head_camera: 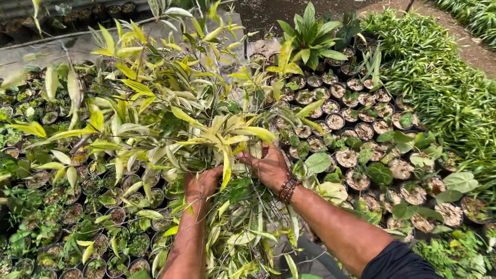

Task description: The person carries a large bunch of variegated plant branches through a garden area and places them on a concrete floor. They then sit and use a knife to strip leaves from the branches, accumulating a pile of leaves on the ground.

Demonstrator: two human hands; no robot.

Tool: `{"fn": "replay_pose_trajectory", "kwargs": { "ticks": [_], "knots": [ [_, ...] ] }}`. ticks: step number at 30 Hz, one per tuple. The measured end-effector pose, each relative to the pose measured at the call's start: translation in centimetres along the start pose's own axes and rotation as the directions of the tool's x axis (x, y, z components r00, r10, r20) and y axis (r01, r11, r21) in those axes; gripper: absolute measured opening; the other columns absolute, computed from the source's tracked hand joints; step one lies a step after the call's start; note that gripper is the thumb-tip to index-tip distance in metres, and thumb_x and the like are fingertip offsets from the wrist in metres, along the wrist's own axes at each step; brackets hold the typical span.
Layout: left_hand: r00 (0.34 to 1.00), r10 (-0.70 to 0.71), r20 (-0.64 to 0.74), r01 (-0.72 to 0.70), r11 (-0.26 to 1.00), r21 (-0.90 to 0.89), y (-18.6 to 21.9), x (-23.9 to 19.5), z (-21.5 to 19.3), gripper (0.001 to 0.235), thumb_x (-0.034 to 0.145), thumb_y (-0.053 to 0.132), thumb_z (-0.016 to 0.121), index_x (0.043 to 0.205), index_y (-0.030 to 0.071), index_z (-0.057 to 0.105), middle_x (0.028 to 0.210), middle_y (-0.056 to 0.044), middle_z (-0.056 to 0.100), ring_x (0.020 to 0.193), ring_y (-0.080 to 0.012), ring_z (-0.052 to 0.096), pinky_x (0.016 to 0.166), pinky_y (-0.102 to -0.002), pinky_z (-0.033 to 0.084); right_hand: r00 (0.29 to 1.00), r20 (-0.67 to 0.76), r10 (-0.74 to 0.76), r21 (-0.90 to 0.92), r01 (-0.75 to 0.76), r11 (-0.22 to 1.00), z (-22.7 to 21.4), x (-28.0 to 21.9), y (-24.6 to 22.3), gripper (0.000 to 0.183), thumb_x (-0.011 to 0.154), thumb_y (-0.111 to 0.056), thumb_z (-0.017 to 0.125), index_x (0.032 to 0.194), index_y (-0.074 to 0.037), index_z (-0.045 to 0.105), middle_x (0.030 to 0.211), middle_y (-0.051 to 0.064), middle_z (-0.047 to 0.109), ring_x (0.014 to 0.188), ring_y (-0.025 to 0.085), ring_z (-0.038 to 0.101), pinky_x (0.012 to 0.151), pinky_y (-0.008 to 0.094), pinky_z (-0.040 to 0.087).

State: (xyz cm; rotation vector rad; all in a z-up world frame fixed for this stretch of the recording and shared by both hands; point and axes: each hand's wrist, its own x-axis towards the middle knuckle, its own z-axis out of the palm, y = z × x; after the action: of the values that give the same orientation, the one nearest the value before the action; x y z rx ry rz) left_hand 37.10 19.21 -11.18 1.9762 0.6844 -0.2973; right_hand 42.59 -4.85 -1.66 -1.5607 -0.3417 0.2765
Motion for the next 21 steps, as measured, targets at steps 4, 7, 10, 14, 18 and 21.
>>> {"fn": "replay_pose_trajectory", "kwargs": {
  "ticks": [4,7,10,14,18,21],
  "knots": [
    [0.995,0.085,0.059,-0.077,0.989,-0.126,-1.0,10.9,-0.5,0.042,0.093,0.047,0.058,0.117,0.020,0.078,0.130,-0.004,0.075,0.124,-0.0210,0.068,0.111,-0.034,0.046,0.980,-0.064,0.187,0.549,-0.122,0.827,-0.1,8.4,1.1,0.060,0.081,-0.029,0.085,0.121,0.000,0.052,0.107,0.017,0.071,0.084,0.023,0.080,0.075,0.037,0.067],
    [0.865,0.498,0.055,-0.499,0.847,0.182,-1.3,18.6,-1.6,0.046,0.100,0.042,0.040,0.127,0.021,0.071,0.135,-0.003,0.071,0.125,-0.0217,0.065,0.111,-0.033,0.048,0.930,-0.237,0.280,-0.286,-0.342,0.895,0.0,13.9,1.5,0.058,0.084,-0.036,0.085,0.121,-0.001,0.058,0.104,0.015,0.078,0.084,0.021,0.072,0.074,0.035,0.059],
    [0.831,0.540,0.134,-0.548,0.752,0.366,0.8,26.3,-3.2,0.050,0.104,0.042,0.033,0.134,0.021,0.067,0.137,-0.005,0.066,0.126,-0.0267,0.059,0.111,-0.037,0.041,0.976,-0.217,-0.024,-0.443,-0.077,0.893,-0.6,21.3,2.3,0.057,0.081,-0.032,0.089,0.122,-0.003,0.062,0.107,0.015,0.073,0.090,0.027,0.071,0.077,0.039,0.058],
    [0.966,0.256,0.020,-0.250,0.919,0.304,6.4,33.5,-4.9,0.052,0.101,0.055,0.047,0.128,0.017,0.071,0.132,-0.012,0.068,0.123,-0.0330,0.062,0.106,-0.040,0.046,0.998,-0.057,0.037,-0.166,-0.046,0.985,-1.7,32.8,4.3,0.044,0.092,-0.029,0.080,0.126,-0.005,0.064,0.109,0.009,0.078,0.095,0.019,0.075,0.086,0.031,0.061],
    [0.998,0.051,-0.038,-0.054,0.997,-0.058,15.0,37.3,-6.9,0.054,0.093,0.058,0.056,0.120,0.016,0.076,0.127,-0.011,0.077,0.117,-0.0310,0.071,0.104,-0.038,0.051,1.000,-0.018,0.005,0.234,0.000,0.972,-2.1,41.7,5.2,0.052,0.086,-0.019,0.082,0.129,-0.007,0.056,0.117,0.006,0.071,0.101,0.016,0.073,0.088,0.030,0.061],
    [0.986,-0.075,-0.147,0.080,0.996,0.029,21.1,42.8,-9.5,0.061,0.087,0.061,0.066,0.116,0.009,0.077,0.123,-0.014,0.079,0.112,-0.0318,0.075,0.102,-0.039,0.055,0.998,-0.057,0.028,0.122,-0.021,0.992,-2.2,49.9,4.9,0.056,0.082,-0.015,0.087,0.130,-0.005,0.058,0.118,0.010,0.070,0.100,0.016,0.069,0.086,0.031,0.062]
  ]
}}
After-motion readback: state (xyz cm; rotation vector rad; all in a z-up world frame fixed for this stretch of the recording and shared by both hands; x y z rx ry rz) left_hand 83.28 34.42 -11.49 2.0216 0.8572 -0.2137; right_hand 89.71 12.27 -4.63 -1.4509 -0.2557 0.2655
